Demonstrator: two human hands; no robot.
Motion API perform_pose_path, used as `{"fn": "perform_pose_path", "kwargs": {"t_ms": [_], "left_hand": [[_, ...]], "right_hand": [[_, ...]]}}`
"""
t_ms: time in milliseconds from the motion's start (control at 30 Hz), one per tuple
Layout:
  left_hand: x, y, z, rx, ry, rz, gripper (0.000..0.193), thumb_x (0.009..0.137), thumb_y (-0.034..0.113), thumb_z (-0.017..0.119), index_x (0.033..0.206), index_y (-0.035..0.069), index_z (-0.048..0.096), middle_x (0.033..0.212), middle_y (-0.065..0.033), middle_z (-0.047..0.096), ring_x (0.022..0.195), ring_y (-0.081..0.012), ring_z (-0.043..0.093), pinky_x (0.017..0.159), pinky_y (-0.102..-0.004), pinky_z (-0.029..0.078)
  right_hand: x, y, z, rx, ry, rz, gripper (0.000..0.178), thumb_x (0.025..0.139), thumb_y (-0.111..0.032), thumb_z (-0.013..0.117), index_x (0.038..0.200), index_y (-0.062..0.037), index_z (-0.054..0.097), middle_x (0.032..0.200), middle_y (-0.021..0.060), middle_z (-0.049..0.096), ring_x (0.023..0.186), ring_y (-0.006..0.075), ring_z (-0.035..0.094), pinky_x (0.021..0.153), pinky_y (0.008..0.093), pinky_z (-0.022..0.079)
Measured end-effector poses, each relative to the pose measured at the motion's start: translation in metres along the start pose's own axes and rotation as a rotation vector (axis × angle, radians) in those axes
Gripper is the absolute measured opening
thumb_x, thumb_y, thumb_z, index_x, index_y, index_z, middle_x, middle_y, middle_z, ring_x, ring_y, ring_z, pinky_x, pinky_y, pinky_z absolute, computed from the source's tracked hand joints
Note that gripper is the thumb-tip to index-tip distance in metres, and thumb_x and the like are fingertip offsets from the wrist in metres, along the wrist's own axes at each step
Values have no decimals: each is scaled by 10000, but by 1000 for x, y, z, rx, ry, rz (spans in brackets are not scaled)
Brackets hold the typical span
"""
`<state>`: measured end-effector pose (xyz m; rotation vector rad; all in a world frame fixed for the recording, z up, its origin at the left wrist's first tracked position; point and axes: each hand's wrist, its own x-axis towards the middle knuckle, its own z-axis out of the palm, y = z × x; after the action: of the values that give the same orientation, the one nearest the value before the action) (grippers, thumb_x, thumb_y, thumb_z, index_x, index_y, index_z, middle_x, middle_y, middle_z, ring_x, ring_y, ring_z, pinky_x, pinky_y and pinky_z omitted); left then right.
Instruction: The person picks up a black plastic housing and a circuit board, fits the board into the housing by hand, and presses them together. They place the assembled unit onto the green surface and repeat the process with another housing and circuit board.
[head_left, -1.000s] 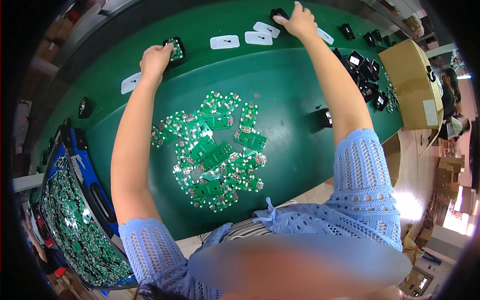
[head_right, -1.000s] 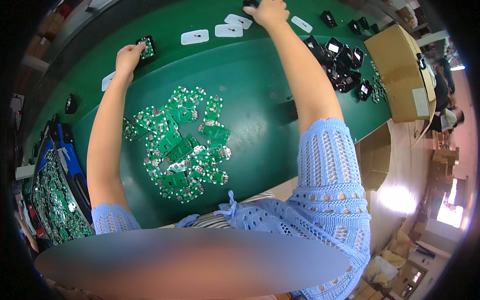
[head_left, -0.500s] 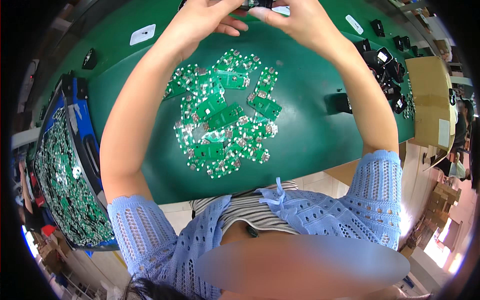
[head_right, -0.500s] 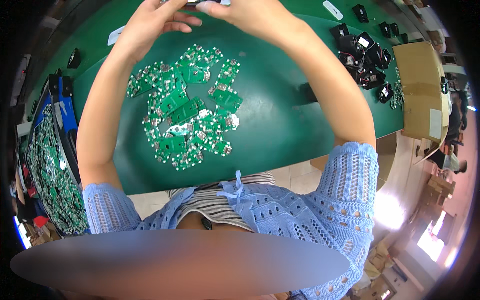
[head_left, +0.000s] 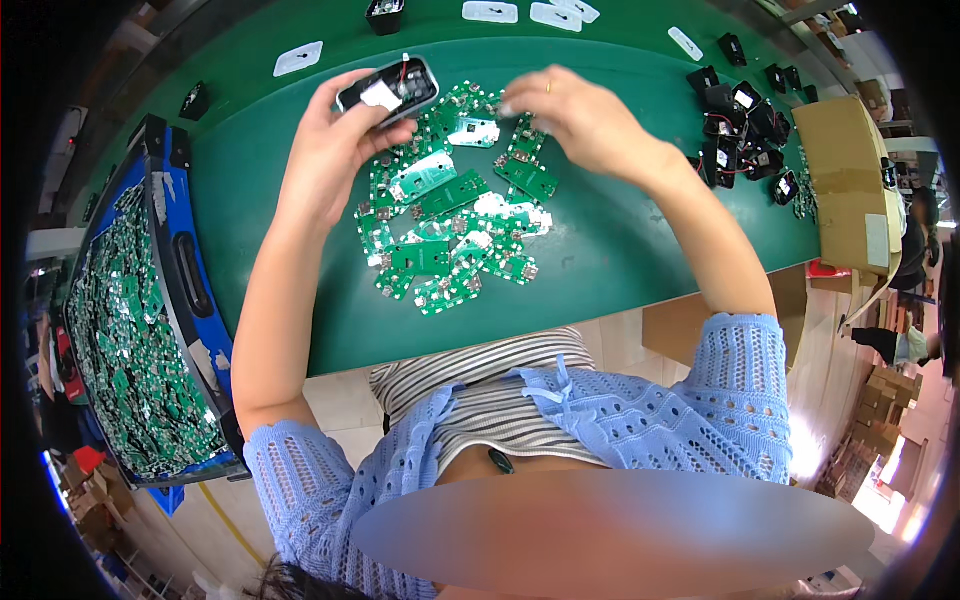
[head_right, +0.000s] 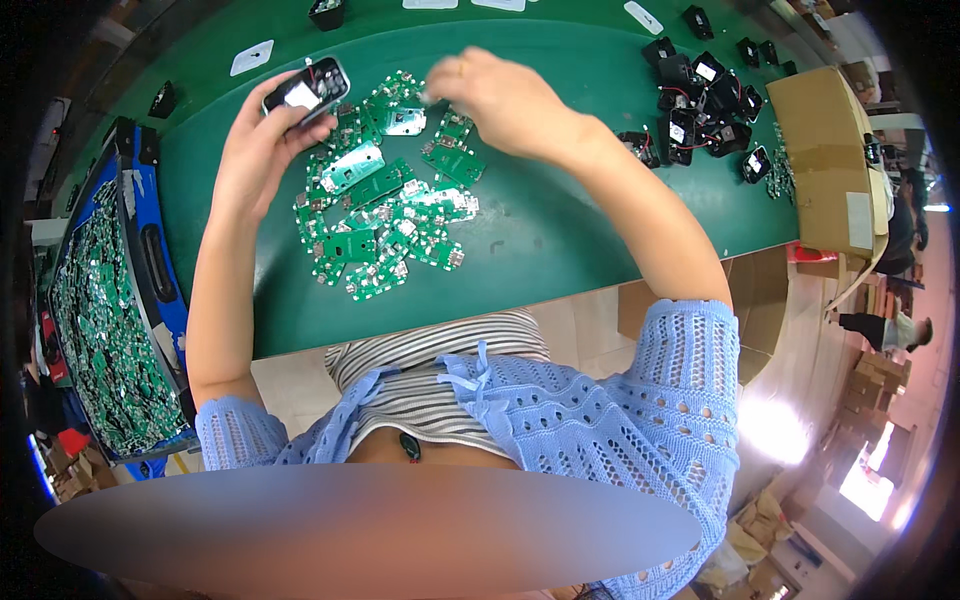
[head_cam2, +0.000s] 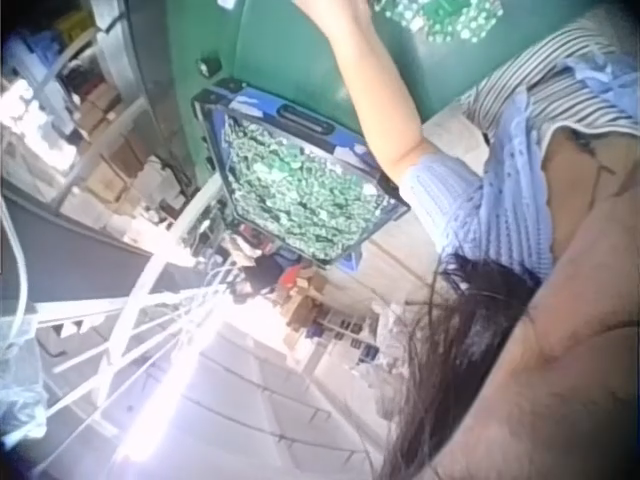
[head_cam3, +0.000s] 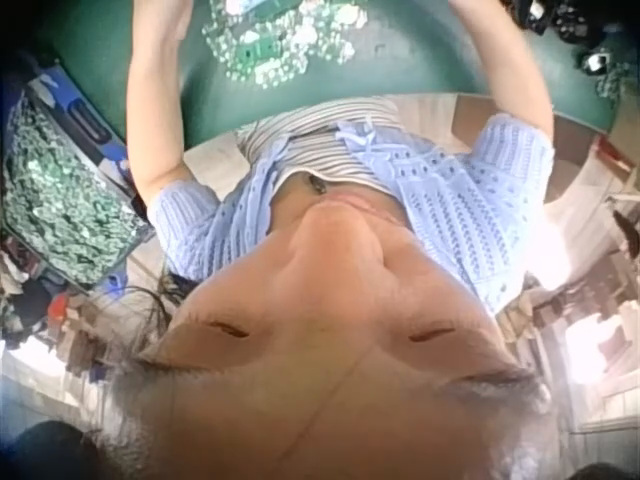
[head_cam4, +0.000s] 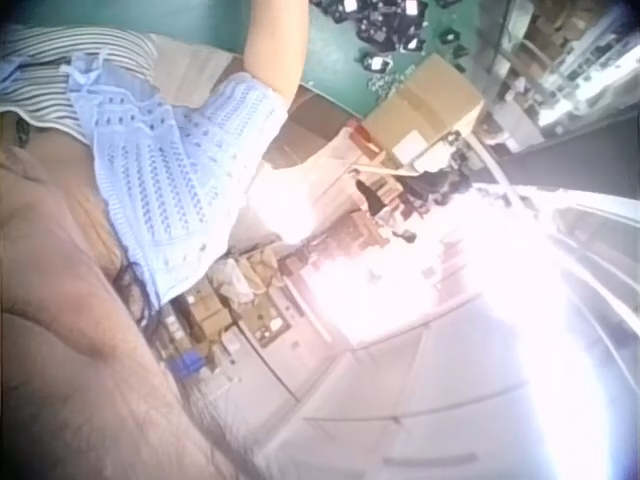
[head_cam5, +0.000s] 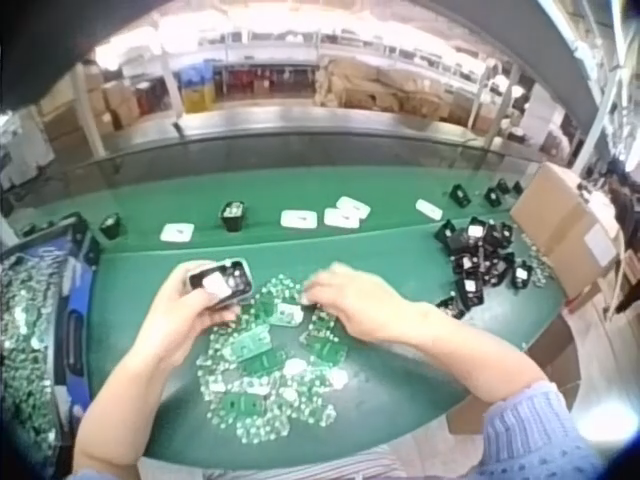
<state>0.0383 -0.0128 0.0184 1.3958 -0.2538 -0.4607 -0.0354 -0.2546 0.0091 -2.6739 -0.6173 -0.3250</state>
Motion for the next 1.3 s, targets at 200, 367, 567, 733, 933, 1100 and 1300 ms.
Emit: {"fn": "perform_pose_path", "kwargs": {"t_ms": [200, 367, 567, 733, 933, 1100, 1300], "left_hand": [[-27, -11, 2, -209, -23, -113, 275, 836, 52, 520, 1069, -69, 437, 951, -164, 573, 772, -226, 626, 731, -303, 526], [-30, -21, 2, -128, 48, -125, 153, 864, 99, 505, 980, 6, 467, 842, -133, 592, 658, -176, 616, 572, -259, 521], [-31, -24, 5, -96, 43, -27, 155, 869, 99, 498, 980, 0, 454, 826, -123, 584, 627, -170, 620, 520, -245, 513], [-32, -22, 6, -91, 50, -8, 150, 868, 86, 496, 977, -6, 452, 837, -122, 578, 632, -182, 622, 514, -248, 514], [-32, -19, 10, -120, 55, 35, 157, 846, 57, 501, 952, -29, 425, 823, -144, 571, 608, -184, 618, 494, -246, 521], [-33, -20, 9, -111, 55, 35, 154, 846, 55, 501, 950, -30, 425, 820, -144, 571, 612, -185, 618, 498, -248, 522], [-32, -23, 9, -97, 74, 45, 155, 847, 53, 497, 953, -36, 427, 818, -142, 570, 613, -184, 618, 502, -251, 523]], "right_hand": [[-17, 6, 3, -78, -147, 151, 242, 739, -92, 617, 970, -56, 555, 971, 73, 543, 980, 260, 490, 783, 354, 442], [-15, -3, -7, -46, -215, 431, 216, 737, -80, 653, 898, -23, 522, 816, 55, 546, 734, 189, 552, 649, 282, 455], [-8, -39, -3, 929, 218, 594, 117, 828, -50, 560, 911, 31, 540, 749, 62, 561, 628, 103, 553, 557, 226, 459], [17, -88, -15, 1245, 268, 471, 306, 803, -21, 577, 1065, 39, 432, 791, 97, 558, 640, 149, 589, 557, 236, 479], [26, -91, -11, 1330, 176, 529, 334, 794, -27, 589, 1064, 45, 405, 777, 99, 547, 627, 152, 587, 552, 236, 476], [26, -90, -7, 1327, 170, 563, 338, 796, -31, 589, 1066, 46, 402, 778, 97, 543, 625, 154, 587, 553, 239, 476], [26, -93, -1, 1332, 182, 553, 327, 801, -31, 584, 1061, 45, 402, 776, 100, 547, 624, 155, 589, 548, 241, 480]]}}
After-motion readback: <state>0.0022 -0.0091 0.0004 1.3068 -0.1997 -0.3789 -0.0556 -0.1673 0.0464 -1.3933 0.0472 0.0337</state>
